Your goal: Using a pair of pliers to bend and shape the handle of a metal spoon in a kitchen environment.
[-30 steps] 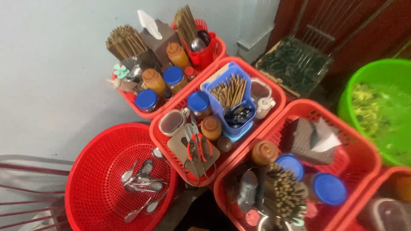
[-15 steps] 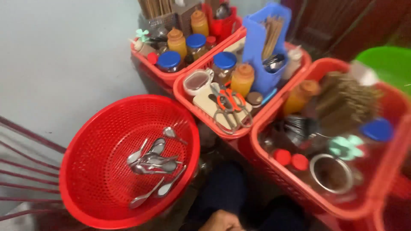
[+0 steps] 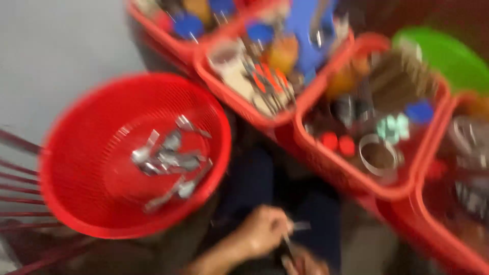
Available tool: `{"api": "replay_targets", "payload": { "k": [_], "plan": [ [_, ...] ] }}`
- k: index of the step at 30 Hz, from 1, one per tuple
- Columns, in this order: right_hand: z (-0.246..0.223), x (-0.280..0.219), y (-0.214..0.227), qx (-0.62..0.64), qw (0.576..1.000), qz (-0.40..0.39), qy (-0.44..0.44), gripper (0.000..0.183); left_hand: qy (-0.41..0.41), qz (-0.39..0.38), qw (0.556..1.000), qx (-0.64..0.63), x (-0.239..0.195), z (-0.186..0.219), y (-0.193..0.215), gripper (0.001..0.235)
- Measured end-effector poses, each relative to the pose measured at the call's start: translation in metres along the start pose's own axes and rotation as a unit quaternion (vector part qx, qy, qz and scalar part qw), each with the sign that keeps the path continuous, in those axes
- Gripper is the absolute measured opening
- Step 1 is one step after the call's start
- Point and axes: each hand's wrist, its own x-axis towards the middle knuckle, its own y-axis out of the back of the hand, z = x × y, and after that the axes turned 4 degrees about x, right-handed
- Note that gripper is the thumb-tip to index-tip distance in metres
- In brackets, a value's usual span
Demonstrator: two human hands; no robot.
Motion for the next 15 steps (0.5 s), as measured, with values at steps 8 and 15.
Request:
{"api": "replay_targets", "payload": {
  "k": [8,15],
  "plan": [
    [-0.114,0.005,0.055,0.026,0.999,-0.035,0.010,0.042,0.050,-0.060,0.987,-0.142,-0.030,0.030,0.077,0.032],
    [-0.113,0.016,0.062,0.134,0.991,-0.009,0.027,0.041,0.009,0.043,0.993,-0.109,-0.027,0.054,0.084,0.013]
  ]
}}
